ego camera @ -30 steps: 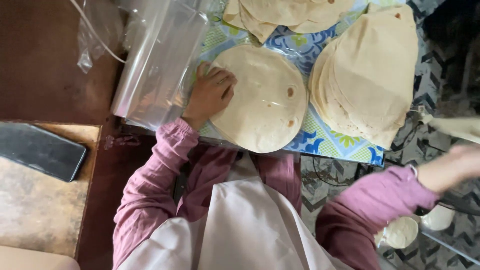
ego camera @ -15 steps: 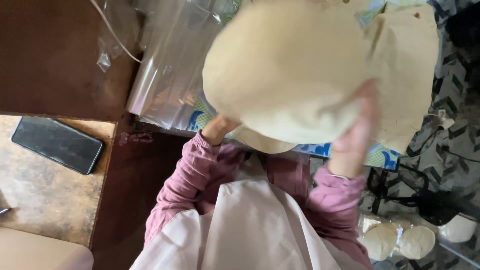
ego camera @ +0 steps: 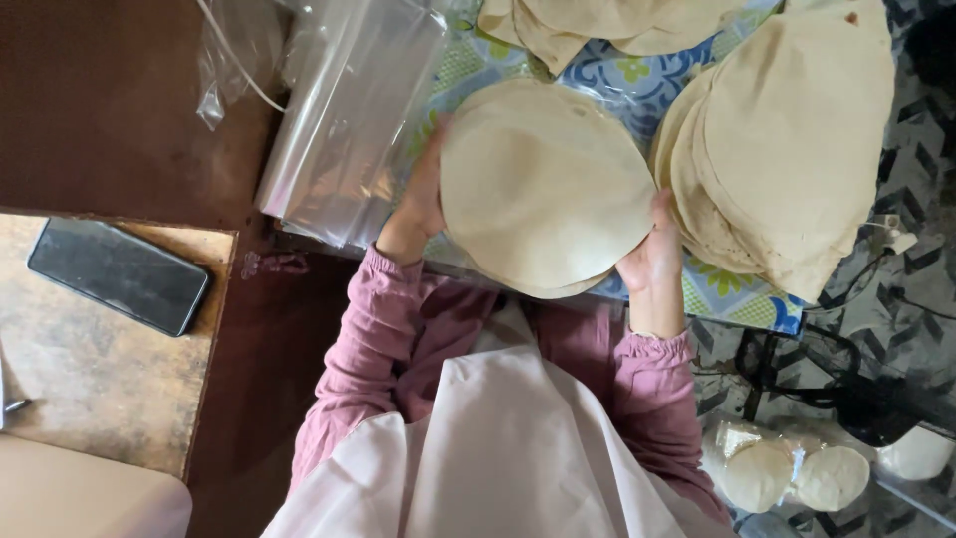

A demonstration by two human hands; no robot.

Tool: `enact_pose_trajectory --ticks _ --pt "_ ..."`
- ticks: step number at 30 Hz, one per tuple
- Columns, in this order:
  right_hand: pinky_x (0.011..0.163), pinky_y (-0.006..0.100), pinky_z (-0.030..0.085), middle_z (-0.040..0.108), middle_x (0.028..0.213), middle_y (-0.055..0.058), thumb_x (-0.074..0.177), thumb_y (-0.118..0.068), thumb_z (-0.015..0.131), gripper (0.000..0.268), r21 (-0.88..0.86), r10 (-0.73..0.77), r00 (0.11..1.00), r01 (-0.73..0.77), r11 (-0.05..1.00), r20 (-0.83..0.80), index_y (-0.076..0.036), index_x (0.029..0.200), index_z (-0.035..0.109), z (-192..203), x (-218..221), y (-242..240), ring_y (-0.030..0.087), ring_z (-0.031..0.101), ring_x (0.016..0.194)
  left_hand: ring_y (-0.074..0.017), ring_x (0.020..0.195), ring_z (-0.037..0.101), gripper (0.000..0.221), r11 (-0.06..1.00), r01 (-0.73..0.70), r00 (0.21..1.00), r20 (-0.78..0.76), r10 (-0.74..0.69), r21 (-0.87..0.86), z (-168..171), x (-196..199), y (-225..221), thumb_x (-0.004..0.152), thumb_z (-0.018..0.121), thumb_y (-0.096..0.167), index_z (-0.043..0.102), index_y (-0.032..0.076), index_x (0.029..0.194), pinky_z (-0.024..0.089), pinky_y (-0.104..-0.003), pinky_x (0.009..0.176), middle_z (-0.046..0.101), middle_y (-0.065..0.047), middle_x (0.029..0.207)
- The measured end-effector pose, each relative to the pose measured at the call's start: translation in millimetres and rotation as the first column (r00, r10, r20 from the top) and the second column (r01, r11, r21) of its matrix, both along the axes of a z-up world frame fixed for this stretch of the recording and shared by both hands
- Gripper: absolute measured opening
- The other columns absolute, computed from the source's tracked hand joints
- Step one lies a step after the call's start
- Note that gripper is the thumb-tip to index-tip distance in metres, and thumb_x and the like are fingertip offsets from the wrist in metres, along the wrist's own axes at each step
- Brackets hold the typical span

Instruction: The person places circular tortillas into plastic bags by hand and stacks them on a table.

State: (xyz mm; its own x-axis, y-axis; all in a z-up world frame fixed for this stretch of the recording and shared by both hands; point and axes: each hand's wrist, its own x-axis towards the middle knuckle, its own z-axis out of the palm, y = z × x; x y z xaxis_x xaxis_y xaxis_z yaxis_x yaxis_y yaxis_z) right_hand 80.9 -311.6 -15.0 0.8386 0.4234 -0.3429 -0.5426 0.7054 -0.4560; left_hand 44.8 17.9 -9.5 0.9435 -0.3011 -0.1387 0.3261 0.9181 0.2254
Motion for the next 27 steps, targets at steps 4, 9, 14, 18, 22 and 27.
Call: enact_pose_trajectory --ticks 4,9,14,18,22,27 --pt "0.117 0.047 0.045 0.058 0.15 0.011 0.103 -0.035 0.06 0.058 -0.135 0.06 0.992 -0.045 0.99 0.109 -0.004 0.151 0.048 28.1 -2.6 9.5 0.028 0.055 0.138 -0.0257 0.121 0.064 0.061 0.844 -0.02 0.985 -0.132 0.108 0.536 -46.1 6.2 2.9 0.096 0.066 0.037 0.052 0.005 0.145 0.056 -0.043 0.099 0.063 -0.013 0.137" --pt "0.116 0.044 0.047 0.061 0.145 0.011 0.097 -0.025 0.073 0.063 -0.2 0.121 0.98 -0.089 0.976 0.155 -0.002 0.15 0.048 18.9 -2.0 2.5 0.026 0.058 0.135 -0.0238 0.121 0.064 0.052 0.416 -0.14 0.974 0.049 0.221 0.899 -20.8 -8.3 2.1 0.101 0.063 0.03 0.055 0.003 0.145 0.055 -0.036 0.095 0.066 -0.013 0.135" --pt "0.091 0.037 0.044 0.057 0.104 0.019 0.091 -0.004 0.074 0.076 -0.886 0.24 0.869 0.362 0.288 0.433 -0.006 0.161 0.045 46.6 -17.9 11.2 0.023 0.051 0.092 -0.0272 0.134 0.059 0.045 -0.636 -0.122 0.937 0.3 0.179 0.762 38.9 -39.6 14.3 0.102 0.059 0.026 0.058 0.011 0.145 0.05 -0.04 0.115 0.064 -0.013 0.142" --pt "0.105 0.036 0.049 0.058 0.142 0.014 0.095 -0.004 0.073 0.07 -0.741 0.41 0.634 0.644 0.189 0.656 -0.005 0.158 0.041 61.7 -32.5 17.0 0.025 0.06 0.128 -0.036 0.144 0.047 0.046 -0.935 0.027 0.895 0.408 0.18 0.353 6.8 -38.4 46.9 0.106 0.058 0.024 0.055 0.01 0.149 0.038 -0.054 0.118 0.051 -0.019 0.154" --pt "0.108 0.042 0.047 0.059 0.14 0.019 0.095 0.001 0.071 0.058 -0.662 0.549 0.516 0.743 0.094 0.657 -0.004 0.15 0.053 68.4 -38.7 20.7 0.035 0.056 0.13 -0.0424 0.144 0.037 0.059 -0.952 0.133 0.879 0.412 0.242 0.274 10.9 -25.2 59.0 0.103 0.061 0.03 0.047 0.003 0.153 0.028 -0.059 0.116 0.042 -0.024 0.157" --pt "0.111 0.043 0.047 0.06 0.138 0.018 0.097 0.003 0.068 0.045 -0.642 0.548 0.504 0.763 0.082 0.668 -0.004 0.14 0.061 76.1 -49.6 16.5 0.036 0.058 0.13 -0.0364 0.152 0.036 0.057 -0.942 -0.108 0.816 0.569 0.099 0.318 5.5 20.8 97.5 0.107 0.072 0.022 0.048 0.012 0.158 0.027 -0.048 0.13 0.043 -0.015 0.162"
